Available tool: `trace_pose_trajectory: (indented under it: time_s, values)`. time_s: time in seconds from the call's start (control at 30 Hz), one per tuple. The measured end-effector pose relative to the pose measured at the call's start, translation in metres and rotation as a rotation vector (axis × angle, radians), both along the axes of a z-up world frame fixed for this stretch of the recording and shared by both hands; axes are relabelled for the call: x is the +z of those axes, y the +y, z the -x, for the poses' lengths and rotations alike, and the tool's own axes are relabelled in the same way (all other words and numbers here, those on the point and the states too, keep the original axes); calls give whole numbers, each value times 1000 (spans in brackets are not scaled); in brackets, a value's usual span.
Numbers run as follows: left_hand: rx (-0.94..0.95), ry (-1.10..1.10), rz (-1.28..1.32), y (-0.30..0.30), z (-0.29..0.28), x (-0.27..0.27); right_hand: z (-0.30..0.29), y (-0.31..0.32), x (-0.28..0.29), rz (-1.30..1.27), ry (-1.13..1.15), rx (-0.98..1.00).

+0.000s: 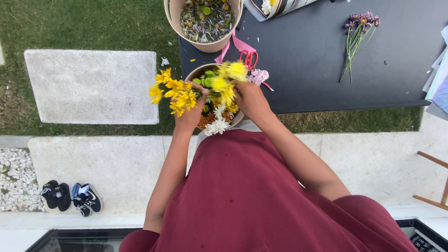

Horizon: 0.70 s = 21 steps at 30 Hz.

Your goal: The person trims flower stems using shears and places the trimmed flowers into a cylindrical container to create an arrangement.

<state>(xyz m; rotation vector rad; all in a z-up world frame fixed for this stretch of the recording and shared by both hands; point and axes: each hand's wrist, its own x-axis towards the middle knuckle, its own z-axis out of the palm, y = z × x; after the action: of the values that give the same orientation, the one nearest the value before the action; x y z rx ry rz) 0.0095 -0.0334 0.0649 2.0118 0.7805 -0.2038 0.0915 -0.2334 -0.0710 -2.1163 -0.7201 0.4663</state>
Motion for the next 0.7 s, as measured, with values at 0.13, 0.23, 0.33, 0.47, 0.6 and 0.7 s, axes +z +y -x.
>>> trace_pose_trajectory:
  time_s: [0.13,0.23,0.33,0.47,0.6,0.7]
  values:
    - [78,-512,98,1,19,-24,-14,-2,58,85,71,50]
    - [172,-555,218,-12,32,-85,-27,-32,52,-11,116,-202]
    - [206,-528,98,-22,33,-24,-47,-68,-3,-24,125,-315]
    - [211,-527,-19,-35,44,4,-42,-92,-96,454,4,-220]
    - [201,-817,-123,-26,57,-8,-22,-82,-111,642,-30,-263]
    - [205,-855,-125,-22,58,6,-20,-83,-164,546,-143,-273]
